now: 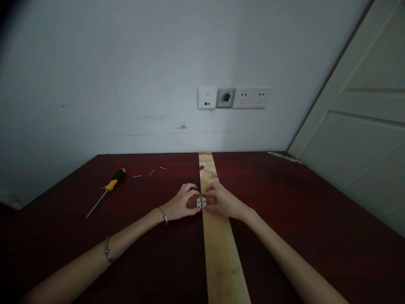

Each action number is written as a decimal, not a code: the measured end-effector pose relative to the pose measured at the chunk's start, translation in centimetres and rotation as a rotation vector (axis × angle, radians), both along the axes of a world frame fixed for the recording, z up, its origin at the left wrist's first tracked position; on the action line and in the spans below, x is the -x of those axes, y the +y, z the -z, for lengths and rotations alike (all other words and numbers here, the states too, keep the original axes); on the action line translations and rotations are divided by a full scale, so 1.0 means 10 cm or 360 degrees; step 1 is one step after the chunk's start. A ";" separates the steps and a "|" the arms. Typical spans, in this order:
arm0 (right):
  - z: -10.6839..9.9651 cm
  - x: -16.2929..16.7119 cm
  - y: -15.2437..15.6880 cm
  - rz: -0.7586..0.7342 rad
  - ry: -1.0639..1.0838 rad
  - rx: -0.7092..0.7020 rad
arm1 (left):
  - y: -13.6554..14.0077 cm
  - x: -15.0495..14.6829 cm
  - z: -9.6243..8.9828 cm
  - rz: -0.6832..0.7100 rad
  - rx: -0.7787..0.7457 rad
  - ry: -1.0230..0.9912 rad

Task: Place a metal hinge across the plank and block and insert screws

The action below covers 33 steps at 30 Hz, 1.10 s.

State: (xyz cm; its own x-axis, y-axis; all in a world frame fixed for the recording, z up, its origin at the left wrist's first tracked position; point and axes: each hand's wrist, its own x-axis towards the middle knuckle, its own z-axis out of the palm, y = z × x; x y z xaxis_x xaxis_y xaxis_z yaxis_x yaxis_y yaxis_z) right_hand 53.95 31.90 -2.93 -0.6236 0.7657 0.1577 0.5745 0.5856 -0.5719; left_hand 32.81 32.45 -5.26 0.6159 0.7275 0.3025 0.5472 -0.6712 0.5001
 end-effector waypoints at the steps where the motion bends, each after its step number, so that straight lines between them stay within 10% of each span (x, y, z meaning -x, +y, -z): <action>1: 0.00 0.00 0.00 0.0000 0.0000 0.0011 | 0.00 0.00 0.01 0.0004 0.0013 -0.0003; 33: 0.07 -0.11 0.11 -0.0008 0.0145 0.0006 | -0.01 0.01 -0.01 -0.0017 0.0080 -0.0032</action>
